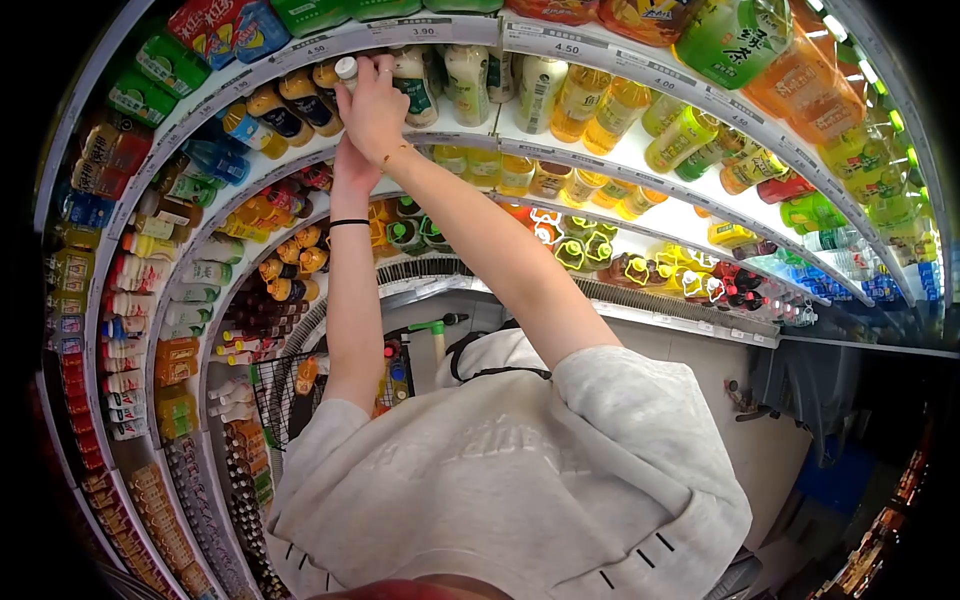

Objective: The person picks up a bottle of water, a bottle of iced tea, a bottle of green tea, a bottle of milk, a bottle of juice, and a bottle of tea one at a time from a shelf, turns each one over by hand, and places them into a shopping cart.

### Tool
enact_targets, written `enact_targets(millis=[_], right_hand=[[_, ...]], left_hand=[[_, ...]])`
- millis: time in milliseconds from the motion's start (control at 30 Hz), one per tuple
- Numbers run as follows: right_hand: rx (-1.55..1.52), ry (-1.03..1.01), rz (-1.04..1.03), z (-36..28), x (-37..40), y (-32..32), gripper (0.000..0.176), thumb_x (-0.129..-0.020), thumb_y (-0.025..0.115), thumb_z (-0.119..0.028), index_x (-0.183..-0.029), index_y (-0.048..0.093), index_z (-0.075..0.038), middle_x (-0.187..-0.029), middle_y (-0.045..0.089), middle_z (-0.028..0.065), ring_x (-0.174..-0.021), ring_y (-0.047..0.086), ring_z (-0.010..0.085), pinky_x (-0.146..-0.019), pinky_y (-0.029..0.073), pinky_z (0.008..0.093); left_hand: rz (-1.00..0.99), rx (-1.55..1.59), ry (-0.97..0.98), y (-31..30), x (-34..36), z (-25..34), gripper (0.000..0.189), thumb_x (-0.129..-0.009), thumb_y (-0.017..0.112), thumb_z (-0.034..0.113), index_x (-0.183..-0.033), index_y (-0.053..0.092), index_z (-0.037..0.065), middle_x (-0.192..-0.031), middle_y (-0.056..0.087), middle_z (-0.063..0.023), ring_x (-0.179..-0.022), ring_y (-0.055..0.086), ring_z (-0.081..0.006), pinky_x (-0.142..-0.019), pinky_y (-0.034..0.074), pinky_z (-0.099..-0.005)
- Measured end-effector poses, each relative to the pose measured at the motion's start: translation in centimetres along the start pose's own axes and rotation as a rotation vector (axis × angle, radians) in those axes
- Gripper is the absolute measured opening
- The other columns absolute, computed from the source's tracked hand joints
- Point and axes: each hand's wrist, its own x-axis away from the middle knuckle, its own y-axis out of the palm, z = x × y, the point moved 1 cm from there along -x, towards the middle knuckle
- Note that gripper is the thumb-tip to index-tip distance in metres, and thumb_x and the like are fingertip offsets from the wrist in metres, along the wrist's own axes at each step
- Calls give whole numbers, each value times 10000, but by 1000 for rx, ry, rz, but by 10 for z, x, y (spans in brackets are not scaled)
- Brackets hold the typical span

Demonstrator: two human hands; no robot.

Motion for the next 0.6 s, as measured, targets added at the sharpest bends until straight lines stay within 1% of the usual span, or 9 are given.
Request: enact_targets(millis=[100,167,267,300,367,467,533,567,600], right_hand=[[-34,37,-84,-6,7,-12,445,-883,747,-373,-1203,637,-85,-1213,582,92,-913,697,355,-733,548,496],[-45,-3,-13,-4,9,-12,413,-850,781,-377,-1140,687,-99,-1155,641,42,-923,702,317,-726,548,477],[-129,-246,163,2,17,-14,361,-782,838,-312,-1052,720,-103,-1034,717,30,-928,675,277,-757,528,432],[-45,-312,200,0,22,-23,352,-766,851,-309,-1032,730,-113,-1046,723,18,-910,645,263,-789,499,407],[-61,-410,235,-10,32,-45,343,-749,865,-313,-1003,742,-119,-1039,733,10,-895,624,261,-796,475,395],[-151,-494,220,-26,48,-60,327,-741,858,-314,-969,739,-112,-969,722,12,-916,630,240,-816,450,403],[-384,-298,33,-41,69,-73,311,-791,843,-278,-974,730,-53,-934,711,79,-849,665,282,-777,520,387],[-476,-164,-94,-45,79,-81,312,-812,832,-268,-979,725,-27,-930,707,107,-829,672,289,-762,537,371],[-538,-55,-218,-45,87,-83,322,-828,824,-262,-991,720,-5,-924,704,114,-826,675,261,-758,535,350]], left_hand=[[-74,30,17,-2,4,0,463,-1112,330,255,-1512,391,31,-1514,498,-110,-1384,501,-275,-1163,407,-451],[-128,26,22,-4,2,2,462,-1114,322,251,-1516,388,33,-1517,494,-101,-1379,505,-274,-1165,406,-458],[-83,39,24,-1,14,1,468,-1117,325,268,-1519,380,34,-1522,482,-113,-1390,492,-285,-1166,403,-463],[-49,-43,29,11,28,1,471,-1118,330,286,-1523,380,51,-1524,476,-128,-1393,486,-290,-1165,404,-462],[0,-168,68,-12,47,-4,472,-1120,349,337,-1533,367,109,-1501,464,-190,-1375,486,-307,-1159,409,-459],[18,-139,29,-23,110,-16,468,-1113,367,377,-1513,367,135,-1467,489,-200,-1338,505,-331,-1155,405,-466],[19,-42,-29,-41,150,-27,485,-1099,393,424,-1479,415,123,-1456,531,-163,-1313,526,-336,-1127,429,-463],[44,18,19,-49,168,-34,535,-1108,326,453,-1506,397,103,-1409,542,-201,-1236,576,-382,-1084,471,-474],[28,121,9,-56,188,-41,546,-1097,347,463,-1464,472,79,-1330,597,-183,-1171,606,-346,-1009,510,-443]])
